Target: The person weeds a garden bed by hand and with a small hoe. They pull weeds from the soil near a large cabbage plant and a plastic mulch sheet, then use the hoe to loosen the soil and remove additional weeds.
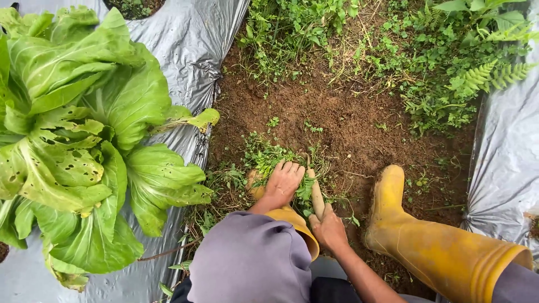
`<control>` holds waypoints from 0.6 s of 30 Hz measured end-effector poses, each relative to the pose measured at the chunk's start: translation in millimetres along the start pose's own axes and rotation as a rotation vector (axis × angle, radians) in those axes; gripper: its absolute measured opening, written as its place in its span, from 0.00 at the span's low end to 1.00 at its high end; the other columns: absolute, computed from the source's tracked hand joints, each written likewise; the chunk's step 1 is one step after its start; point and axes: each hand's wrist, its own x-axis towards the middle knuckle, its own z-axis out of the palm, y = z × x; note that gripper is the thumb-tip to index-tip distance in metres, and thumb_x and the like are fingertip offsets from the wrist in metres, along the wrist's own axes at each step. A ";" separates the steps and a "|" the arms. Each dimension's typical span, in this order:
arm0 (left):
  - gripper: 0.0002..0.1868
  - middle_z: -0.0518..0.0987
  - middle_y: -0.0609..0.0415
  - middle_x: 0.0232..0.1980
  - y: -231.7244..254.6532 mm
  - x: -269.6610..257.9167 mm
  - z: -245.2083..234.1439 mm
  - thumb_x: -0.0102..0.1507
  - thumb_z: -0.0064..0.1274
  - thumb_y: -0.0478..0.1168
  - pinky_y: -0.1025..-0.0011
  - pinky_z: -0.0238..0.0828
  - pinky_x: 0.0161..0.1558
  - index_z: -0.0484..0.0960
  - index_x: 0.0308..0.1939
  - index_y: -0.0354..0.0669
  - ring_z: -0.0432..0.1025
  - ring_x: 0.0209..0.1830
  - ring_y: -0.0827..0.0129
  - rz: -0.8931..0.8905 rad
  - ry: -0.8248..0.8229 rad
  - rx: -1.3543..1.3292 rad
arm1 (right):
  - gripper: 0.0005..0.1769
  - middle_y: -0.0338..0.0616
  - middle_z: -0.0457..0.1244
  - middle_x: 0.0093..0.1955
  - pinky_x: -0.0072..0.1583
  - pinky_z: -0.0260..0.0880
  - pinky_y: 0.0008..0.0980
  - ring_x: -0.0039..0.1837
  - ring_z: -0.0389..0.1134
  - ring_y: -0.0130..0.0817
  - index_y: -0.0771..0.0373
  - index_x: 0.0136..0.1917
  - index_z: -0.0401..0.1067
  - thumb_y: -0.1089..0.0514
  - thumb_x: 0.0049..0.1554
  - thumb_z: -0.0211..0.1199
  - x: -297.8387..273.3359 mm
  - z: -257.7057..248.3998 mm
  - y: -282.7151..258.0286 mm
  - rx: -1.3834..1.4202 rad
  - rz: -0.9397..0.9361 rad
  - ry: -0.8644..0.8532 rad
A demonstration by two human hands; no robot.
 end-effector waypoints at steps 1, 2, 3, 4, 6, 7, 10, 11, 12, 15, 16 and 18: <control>0.29 0.68 0.50 0.63 -0.4 0.9 -4.4 0.59 0.42 0.26 0.54 0.46 0.76 0.62 0.65 0.46 0.61 0.67 0.61 0.007 0.001 0.003 | 0.20 0.61 0.68 0.53 0.56 0.64 0.57 0.55 0.68 0.64 0.59 0.52 0.60 0.43 0.55 0.53 6.4 1.8 6.1 0.005 0.004 0.003; 0.37 0.55 0.46 0.73 -0.1 -1.3 -7.1 0.59 0.43 0.29 0.47 0.36 0.76 0.51 0.71 0.44 0.49 0.75 0.57 0.000 -0.021 0.095 | 0.19 0.62 0.67 0.51 0.54 0.64 0.58 0.53 0.67 0.65 0.59 0.51 0.59 0.43 0.56 0.53 10.5 6.2 13.1 -0.007 -0.034 0.017; 0.46 0.43 0.43 0.82 0.3 -3.7 -10.0 0.58 0.43 0.31 0.41 0.27 0.77 0.40 0.78 0.43 0.38 0.83 0.52 -0.007 -0.041 0.186 | 0.19 0.64 0.67 0.48 0.51 0.63 0.60 0.51 0.67 0.67 0.59 0.50 0.57 0.44 0.57 0.53 14.1 10.6 20.0 -0.019 -0.073 0.032; 0.46 0.43 0.43 0.82 0.4 -1.7 -6.5 0.58 0.43 0.31 0.41 0.27 0.77 0.40 0.78 0.43 0.38 0.83 0.52 -0.006 -0.036 0.193 | 0.19 0.64 0.67 0.48 0.51 0.63 0.60 0.51 0.67 0.67 0.59 0.50 0.57 0.44 0.57 0.53 16.0 12.4 22.1 -0.014 -0.076 0.037; 0.47 0.54 0.44 0.79 2.4 -0.1 2.5 0.58 0.53 0.38 0.45 0.32 0.77 0.46 0.77 0.42 0.47 0.79 0.54 -0.011 0.008 0.093 | 0.17 0.61 0.67 0.44 0.48 0.64 0.57 0.47 0.68 0.63 0.59 0.47 0.58 0.46 0.56 0.55 17.9 17.3 27.8 0.014 -0.082 0.062; 0.47 0.54 0.44 0.79 -0.2 2.8 -1.8 0.58 0.53 0.38 0.45 0.32 0.77 0.46 0.77 0.42 0.47 0.79 0.54 -0.011 0.008 0.094 | 0.17 0.61 0.67 0.44 0.48 0.64 0.57 0.47 0.68 0.63 0.59 0.47 0.58 0.46 0.56 0.55 18.4 13.3 24.5 0.016 -0.083 0.063; 0.20 0.75 0.58 0.46 -1.4 3.8 -10.6 0.59 0.52 0.30 0.56 0.52 0.73 0.72 0.54 0.50 0.68 0.47 0.69 -0.010 0.077 0.021 | 0.16 0.62 0.67 0.45 0.49 0.63 0.57 0.48 0.67 0.63 0.61 0.45 0.60 0.47 0.53 0.55 8.9 4.9 18.2 0.031 -0.086 0.068; 0.20 0.78 0.59 0.48 -1.3 3.4 -14.1 0.60 0.52 0.33 0.60 0.54 0.71 0.73 0.56 0.50 0.69 0.51 0.69 -0.007 0.054 0.011 | 0.15 0.61 0.68 0.45 0.49 0.63 0.55 0.47 0.67 0.60 0.61 0.46 0.62 0.49 0.52 0.56 2.6 2.7 15.2 0.075 -0.075 0.058; 0.20 0.81 0.61 0.50 -1.9 5.1 -18.5 0.62 0.52 0.35 0.63 0.56 0.69 0.75 0.58 0.50 0.71 0.55 0.69 -0.006 0.034 0.000 | 0.14 0.59 0.68 0.45 0.49 0.64 0.53 0.46 0.67 0.58 0.60 0.47 0.63 0.51 0.51 0.56 -1.8 -1.2 11.4 0.117 -0.066 0.050; 0.28 0.78 0.59 0.57 0.0 -5.6 -27.4 0.60 0.52 0.33 0.57 0.48 0.72 0.69 0.64 0.50 0.67 0.62 0.66 0.022 -0.046 -0.007 | 0.14 0.62 0.66 0.42 0.47 0.59 0.56 0.44 0.63 0.62 0.61 0.45 0.58 0.50 0.51 0.53 -7.7 11.1 19.9 0.111 -0.054 0.062; 0.28 0.78 0.59 0.57 -0.4 -4.8 -24.5 0.60 0.52 0.33 0.57 0.48 0.72 0.69 0.64 0.50 0.67 0.62 0.66 0.022 -0.047 -0.004 | 0.14 0.62 0.66 0.42 0.47 0.59 0.56 0.44 0.63 0.62 0.61 0.45 0.58 0.50 0.51 0.53 -3.5 12.4 20.8 0.115 -0.055 0.062; 0.26 0.81 0.59 0.50 0.0 -1.2 -19.3 0.61 0.48 0.31 0.58 0.54 0.69 0.69 0.64 0.51 0.71 0.50 0.70 -0.016 -0.057 -0.011 | 0.14 0.60 0.67 0.42 0.48 0.61 0.57 0.45 0.65 0.61 0.61 0.46 0.61 0.50 0.52 0.55 5.8 13.0 23.9 0.088 -0.061 0.066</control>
